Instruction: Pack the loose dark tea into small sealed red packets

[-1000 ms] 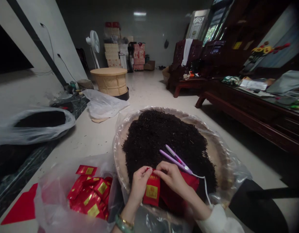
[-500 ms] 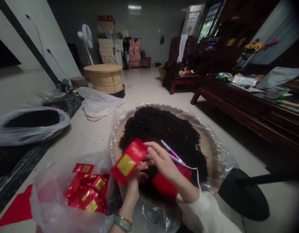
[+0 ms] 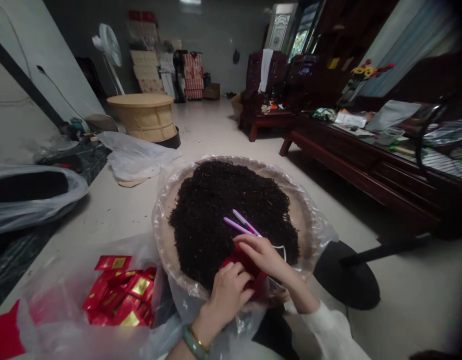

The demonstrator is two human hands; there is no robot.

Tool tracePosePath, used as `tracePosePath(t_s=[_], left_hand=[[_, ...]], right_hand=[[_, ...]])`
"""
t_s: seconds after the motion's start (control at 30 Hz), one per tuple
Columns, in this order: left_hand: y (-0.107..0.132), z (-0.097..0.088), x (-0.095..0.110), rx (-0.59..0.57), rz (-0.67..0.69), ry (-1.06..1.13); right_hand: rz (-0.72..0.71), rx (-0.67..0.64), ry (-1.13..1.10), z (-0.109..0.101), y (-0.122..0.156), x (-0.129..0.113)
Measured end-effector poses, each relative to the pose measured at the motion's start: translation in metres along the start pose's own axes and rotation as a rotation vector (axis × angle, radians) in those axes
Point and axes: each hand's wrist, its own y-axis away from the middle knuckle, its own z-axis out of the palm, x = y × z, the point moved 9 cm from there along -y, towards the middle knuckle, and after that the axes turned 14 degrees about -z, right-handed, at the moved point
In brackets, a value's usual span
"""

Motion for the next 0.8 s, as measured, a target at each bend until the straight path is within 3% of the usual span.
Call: tracePosePath(t_s=[0.23,0.4,0.47,0.57,0.63,0.7,0.8], left_hand=[[0.005,-0.001,0.012,0.136,0.020,-0.013],[0.001,-0.016,0.008,0.207,-0.049,0.104],[0.002,-0.032,-0.002,0.273,-0.096,0.230],[0.007,-0.048,-0.029,0.376,-0.290,0.560],[0.011,-0.038,-0.043,0.328,-0.428,0.879],[0.011,-0.024,-0.046,0.231,-0.486,1.127],[0.013,-0.021,-0.056,0.214,-0.584,1.219]], right_hand=[[-0.077,-0.032,0.175,-0.007,0.056,0.014],[-0.190,-0.123,0.294,-0.012,0.074,-0.002],[-0.209,-0.063,0.379,-0.018,0.074,-0.008],[-0.230,0.159,0.479,-0.020,0.071,-0.019],[-0.256,0.277,0.502,-0.007,0.066,-0.029],[-0.300,0.249,0.461,0.019,0.056,-0.039],[-0.324,0.169,0.350,0.047,0.038,-0.049]])
